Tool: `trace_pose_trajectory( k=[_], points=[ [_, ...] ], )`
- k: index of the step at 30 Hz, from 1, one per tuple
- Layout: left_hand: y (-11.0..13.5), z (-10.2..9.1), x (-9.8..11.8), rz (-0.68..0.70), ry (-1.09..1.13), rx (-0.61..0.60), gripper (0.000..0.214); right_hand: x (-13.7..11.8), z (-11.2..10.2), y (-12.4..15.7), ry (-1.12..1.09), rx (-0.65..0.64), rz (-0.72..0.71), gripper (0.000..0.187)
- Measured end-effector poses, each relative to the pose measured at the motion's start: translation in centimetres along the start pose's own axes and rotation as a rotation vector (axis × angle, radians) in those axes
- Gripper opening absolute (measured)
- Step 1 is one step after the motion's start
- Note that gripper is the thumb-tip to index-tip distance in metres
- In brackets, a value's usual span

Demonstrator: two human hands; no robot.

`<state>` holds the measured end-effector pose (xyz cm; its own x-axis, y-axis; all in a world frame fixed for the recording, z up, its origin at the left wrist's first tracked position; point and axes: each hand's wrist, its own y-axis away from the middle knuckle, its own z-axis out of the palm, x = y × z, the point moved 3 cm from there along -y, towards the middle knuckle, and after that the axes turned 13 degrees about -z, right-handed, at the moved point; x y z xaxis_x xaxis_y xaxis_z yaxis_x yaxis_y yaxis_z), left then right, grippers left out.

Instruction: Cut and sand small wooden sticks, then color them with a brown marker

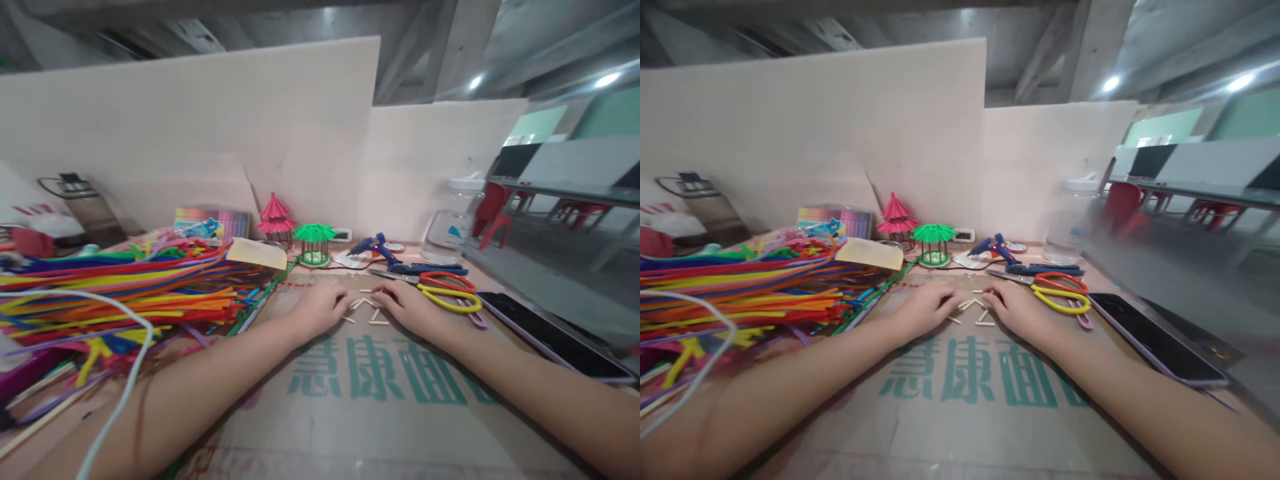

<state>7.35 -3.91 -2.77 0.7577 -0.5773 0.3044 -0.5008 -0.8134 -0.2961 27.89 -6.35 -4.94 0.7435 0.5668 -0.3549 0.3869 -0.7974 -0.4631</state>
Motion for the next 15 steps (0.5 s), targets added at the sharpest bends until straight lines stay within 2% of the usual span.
trace_pose_trajectory(
  k=[5, 8, 12, 14, 15],
  points=[
    [0.4, -1.6, 0.7, -0.001, -0.033, 0.037, 0.029, 0.2, 0.4, 0.1, -0.038, 0.000, 0.023, 0.032],
    [-0.4, -4.6, 1.0, -0.001, -0.033, 0.059, 0.021, 0.1, 0.4, 0.2, -0.057, 0.003, 0.046, 0.033],
    [-2.1, -9.8, 0.1, -0.070, -0.032, 0.109, 0.026, -0.1, 0.2, 0.8, -0.040, 0.040, 0.038, 0.033],
    [-2.2, -11.0, -0.5, -0.106, -0.037, 0.117, 0.029, -0.7, -0.3, 0.6, -0.006, 0.044, 0.004, 0.031],
    [-1.9, -11.0, -0.7, -0.114, -0.037, 0.110, 0.030, -1.3, -0.8, 0.2, 0.009, 0.047, -0.019, 0.030]
  ],
)
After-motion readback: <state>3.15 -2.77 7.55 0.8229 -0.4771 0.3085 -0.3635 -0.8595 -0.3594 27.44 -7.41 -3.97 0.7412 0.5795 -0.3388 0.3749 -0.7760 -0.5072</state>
